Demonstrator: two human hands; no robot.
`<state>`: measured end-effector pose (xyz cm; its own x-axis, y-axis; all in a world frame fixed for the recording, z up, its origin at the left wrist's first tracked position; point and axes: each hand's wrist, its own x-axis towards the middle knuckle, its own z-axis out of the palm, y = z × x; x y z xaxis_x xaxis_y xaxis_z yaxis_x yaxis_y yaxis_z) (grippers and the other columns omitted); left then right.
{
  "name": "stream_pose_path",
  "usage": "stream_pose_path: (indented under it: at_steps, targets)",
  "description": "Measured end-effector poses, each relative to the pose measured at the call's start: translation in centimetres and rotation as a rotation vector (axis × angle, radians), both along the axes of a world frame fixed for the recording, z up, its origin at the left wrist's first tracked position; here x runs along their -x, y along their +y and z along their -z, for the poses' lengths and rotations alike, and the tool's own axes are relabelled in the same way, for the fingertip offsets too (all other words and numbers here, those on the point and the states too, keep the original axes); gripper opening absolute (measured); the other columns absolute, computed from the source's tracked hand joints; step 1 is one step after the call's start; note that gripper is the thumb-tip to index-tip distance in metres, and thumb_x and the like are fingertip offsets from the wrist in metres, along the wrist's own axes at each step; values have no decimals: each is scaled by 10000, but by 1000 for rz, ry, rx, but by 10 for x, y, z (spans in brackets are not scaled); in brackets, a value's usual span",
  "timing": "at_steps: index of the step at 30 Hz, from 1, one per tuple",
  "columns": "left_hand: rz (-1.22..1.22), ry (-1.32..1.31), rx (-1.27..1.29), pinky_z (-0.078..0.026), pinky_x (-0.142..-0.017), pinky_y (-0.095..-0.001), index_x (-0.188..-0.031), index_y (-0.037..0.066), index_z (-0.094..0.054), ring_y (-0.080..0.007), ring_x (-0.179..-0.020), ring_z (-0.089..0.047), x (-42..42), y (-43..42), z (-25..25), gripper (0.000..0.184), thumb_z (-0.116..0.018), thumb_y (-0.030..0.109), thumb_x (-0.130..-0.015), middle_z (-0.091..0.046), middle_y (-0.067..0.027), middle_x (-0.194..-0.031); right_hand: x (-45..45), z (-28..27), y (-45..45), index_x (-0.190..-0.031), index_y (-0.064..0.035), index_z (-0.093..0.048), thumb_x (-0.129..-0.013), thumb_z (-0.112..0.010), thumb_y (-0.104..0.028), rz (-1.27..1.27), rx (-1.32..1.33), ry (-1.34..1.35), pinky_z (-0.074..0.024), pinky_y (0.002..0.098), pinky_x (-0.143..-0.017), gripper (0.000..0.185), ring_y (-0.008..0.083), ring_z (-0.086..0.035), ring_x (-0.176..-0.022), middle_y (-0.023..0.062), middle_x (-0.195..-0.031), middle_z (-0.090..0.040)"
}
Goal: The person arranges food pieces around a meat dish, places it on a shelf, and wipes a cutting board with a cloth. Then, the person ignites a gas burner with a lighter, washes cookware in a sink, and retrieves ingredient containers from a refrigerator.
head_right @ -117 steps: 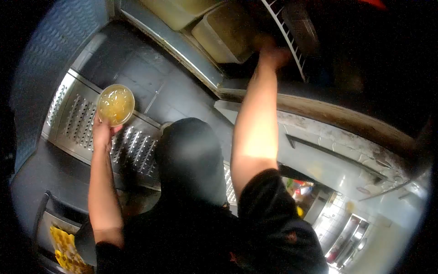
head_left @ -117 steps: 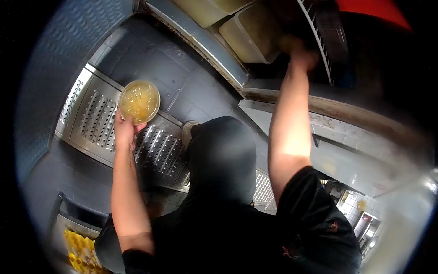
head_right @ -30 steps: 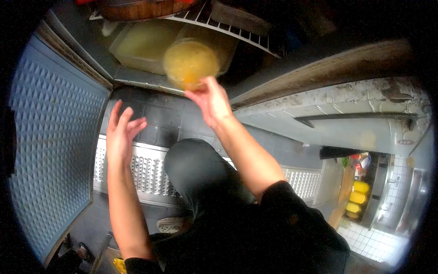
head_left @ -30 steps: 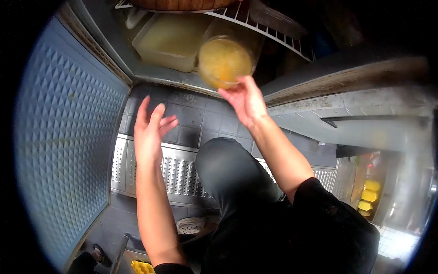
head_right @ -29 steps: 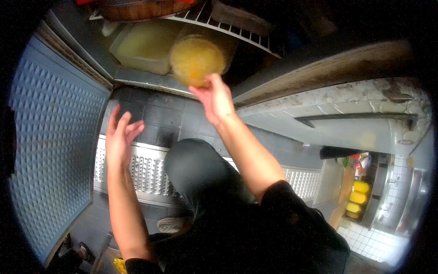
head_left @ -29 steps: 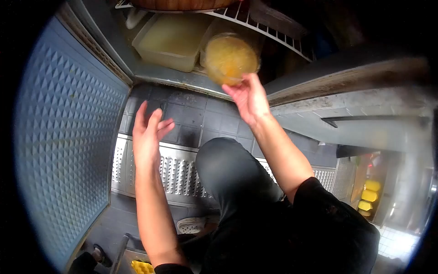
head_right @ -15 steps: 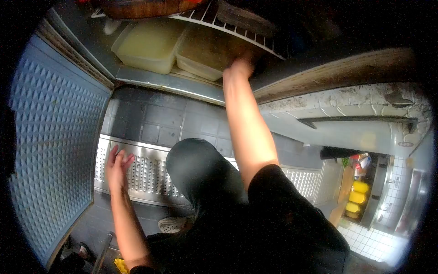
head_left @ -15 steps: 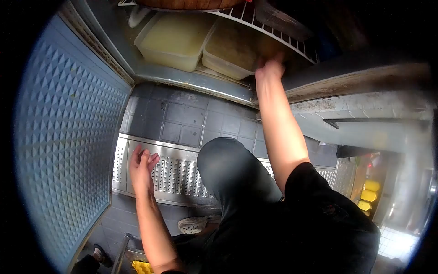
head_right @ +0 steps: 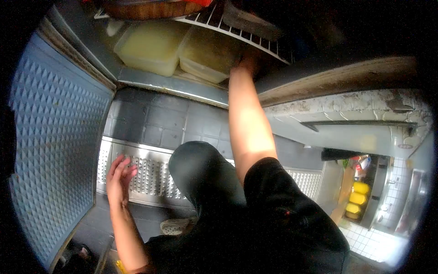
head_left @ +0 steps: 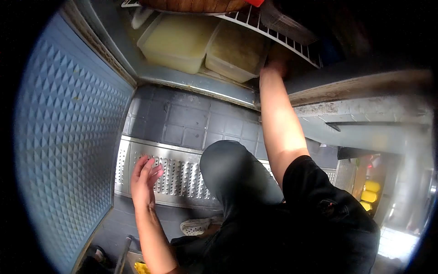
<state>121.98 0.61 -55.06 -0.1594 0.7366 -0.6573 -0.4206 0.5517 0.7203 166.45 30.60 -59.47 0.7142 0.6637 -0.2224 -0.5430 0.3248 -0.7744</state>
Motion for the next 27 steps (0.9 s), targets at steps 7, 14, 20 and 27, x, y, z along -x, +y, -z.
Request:
stream_pose_path:
  at_steps: [7,14,20,27]
  targets:
    - [16,9,-30,-571,-851,-366,-1370,-63,-482,-280,-986,-671,9,-23,-33,545,-672,205,-934,-612,-193,-1244,3,-3,2,-1452,-74,-479,-1045,-436,-326,-94,187,-476,-434,359,-1052,481,246,-531,-1268,100,-1443,-531]
    - [-47,-29,-45,-581,-831,-389,-1345,-60,-501,-295,-961,-678,16,-65,-60,535,-687,197,-914,-622,-216,-1225,16,4,-3,-1468,-63,-453,-1043,-414,-306,-70,41,-247,-418,368,-1070,491,258,-513,-1288,115,-1461,-511]
    - [-104,-95,-49,-580,-831,-445,-1307,-48,-526,-353,-998,-666,8,-86,-82,518,-700,207,-890,-597,-257,-1256,16,16,-17,-1481,-54,-432,-1042,-395,-288,38,192,70,-404,376,-1085,499,268,-498,-1305,128,-1476,-494]
    - [-121,-186,-31,-567,-872,-378,-1308,-68,-542,-279,-978,-684,-7,-87,-95,437,-668,117,-933,-671,-193,-1173,28,7,-30,-1497,-44,-407,-1040,-372,-267,115,392,270,-388,385,-1103,510,280,-480,-1325,144,-1494,-474]
